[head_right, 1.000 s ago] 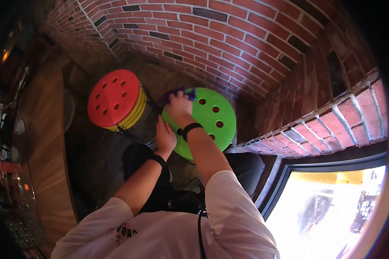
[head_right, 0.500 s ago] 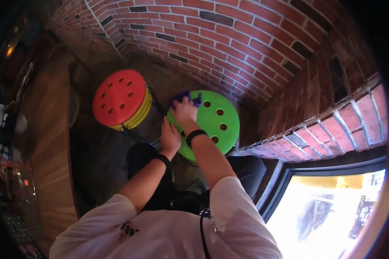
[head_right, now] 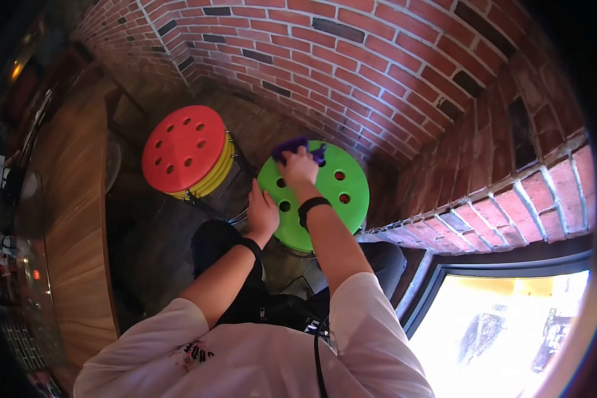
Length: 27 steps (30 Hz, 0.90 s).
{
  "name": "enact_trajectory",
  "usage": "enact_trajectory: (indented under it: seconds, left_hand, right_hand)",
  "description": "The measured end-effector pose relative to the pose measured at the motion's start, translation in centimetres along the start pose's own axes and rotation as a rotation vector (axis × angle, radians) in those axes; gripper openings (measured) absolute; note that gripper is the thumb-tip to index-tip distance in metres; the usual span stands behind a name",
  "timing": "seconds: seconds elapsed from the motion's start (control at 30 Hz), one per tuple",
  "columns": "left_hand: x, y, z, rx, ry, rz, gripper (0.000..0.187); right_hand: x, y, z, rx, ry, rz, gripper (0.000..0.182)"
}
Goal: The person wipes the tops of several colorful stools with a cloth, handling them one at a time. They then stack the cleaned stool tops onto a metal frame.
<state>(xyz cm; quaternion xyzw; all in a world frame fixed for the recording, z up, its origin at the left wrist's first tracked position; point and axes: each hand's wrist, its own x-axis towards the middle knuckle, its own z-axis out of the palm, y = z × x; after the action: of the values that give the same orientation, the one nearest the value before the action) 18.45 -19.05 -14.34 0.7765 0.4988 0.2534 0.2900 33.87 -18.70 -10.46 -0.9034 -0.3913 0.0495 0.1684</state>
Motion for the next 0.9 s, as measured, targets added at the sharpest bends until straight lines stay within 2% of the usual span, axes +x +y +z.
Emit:
enact_trajectory:
  seconds: [0.07, 0.17, 0.33, 0.47, 0.63, 0.77, 0.9]
  left_hand:
    - [-0.1, -0.1, -0.2, 0.003, -0.013, 0.003, 0.053]
    - [-0.2, 0.3, -0.5, -0.003, -0.015, 0.008, 0.053]
    - [0.1, -0.4, -0.1, -0.031, 0.010, 0.034, 0.053]
    - [0.0, -0.7, 0.6, -0.063, 0.047, 0.056, 0.053]
    - [0.1, 0.1, -0.5, -0.016, -0.031, -0.011, 0.054]
    - [0.0, -0.6, 0.1, -0.076, -0.001, 0.015, 0.052]
    - [-0.1, -0.3, -0.2, -0.055, 0.003, 0.016, 0.053]
  right_hand:
    - [-0.9, -1.2, 1.3, 0.038, 0.004, -0.096, 0.035]
    - [0.6, -0.7, -0.1, 0.072, -0.050, -0.033, 0.037]
    - [3.0, -0.2, 0.2, 0.051, -0.014, 0.112, 0.036]
    - [-0.3, -1.2, 0.6, 0.093, -0.028, -0.108, 0.037]
    - [1.2, -0.9, -0.6, 0.096, -0.063, -0.059, 0.036]
    - [1.9, 3.6, -1.2, 0.043, 0.056, 0.095, 0.037]
    - [-0.7, 9.5, -3.3, -0.062, 0.134, 0.121, 0.039]
